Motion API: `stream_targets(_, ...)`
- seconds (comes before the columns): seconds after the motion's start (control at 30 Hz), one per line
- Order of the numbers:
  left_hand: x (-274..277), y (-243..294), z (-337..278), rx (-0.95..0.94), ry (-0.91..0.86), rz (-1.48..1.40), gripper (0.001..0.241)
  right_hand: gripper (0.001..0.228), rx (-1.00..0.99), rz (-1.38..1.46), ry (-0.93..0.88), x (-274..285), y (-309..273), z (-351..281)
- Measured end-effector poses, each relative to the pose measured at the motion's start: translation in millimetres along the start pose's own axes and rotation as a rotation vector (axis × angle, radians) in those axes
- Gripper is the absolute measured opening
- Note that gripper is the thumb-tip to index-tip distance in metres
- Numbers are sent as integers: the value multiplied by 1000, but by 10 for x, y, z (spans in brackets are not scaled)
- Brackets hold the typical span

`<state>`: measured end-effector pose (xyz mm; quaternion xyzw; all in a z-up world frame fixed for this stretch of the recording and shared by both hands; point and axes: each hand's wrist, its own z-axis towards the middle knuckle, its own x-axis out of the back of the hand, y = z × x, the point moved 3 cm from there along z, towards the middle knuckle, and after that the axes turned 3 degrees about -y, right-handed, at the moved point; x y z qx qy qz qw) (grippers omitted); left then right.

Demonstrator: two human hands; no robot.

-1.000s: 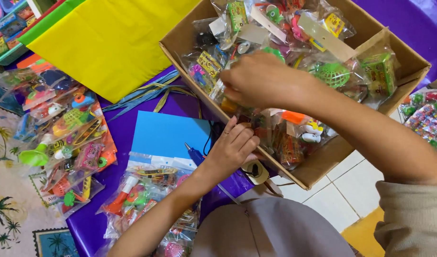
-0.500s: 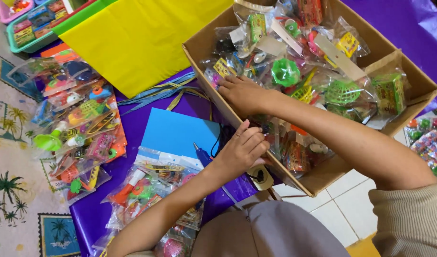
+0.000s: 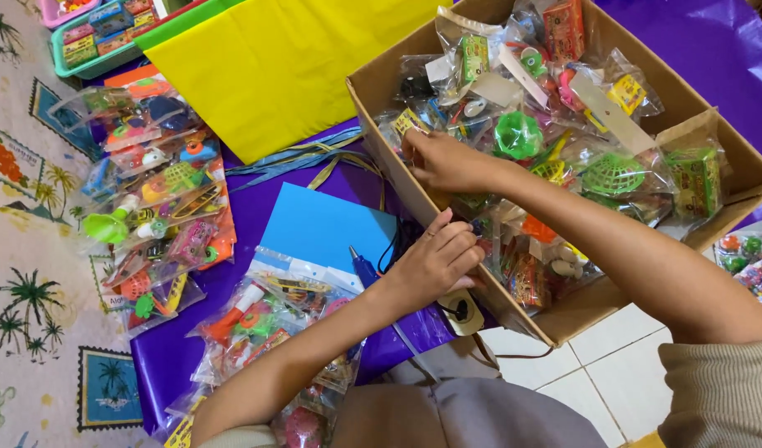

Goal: Using a hot glue gun to seal small plastic bags containing toys and attaching them to a blue cardstock backing.

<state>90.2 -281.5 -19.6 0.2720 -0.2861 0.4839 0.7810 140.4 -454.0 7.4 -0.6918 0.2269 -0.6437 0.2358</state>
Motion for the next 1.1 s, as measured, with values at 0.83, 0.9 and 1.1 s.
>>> stream_targets(0.83,1166,432,-151,600,-200,-60,67,27,-229,453,215,864,-963,-466)
stream_targets(0.9,1352,412,-232,847,-112,-253,53,36,-124,575,273,919,-1044,-546)
stream_targets(1.1,1693,600,-250,1092,223,-695,66,28,-160,617,188,673,-1594,-925)
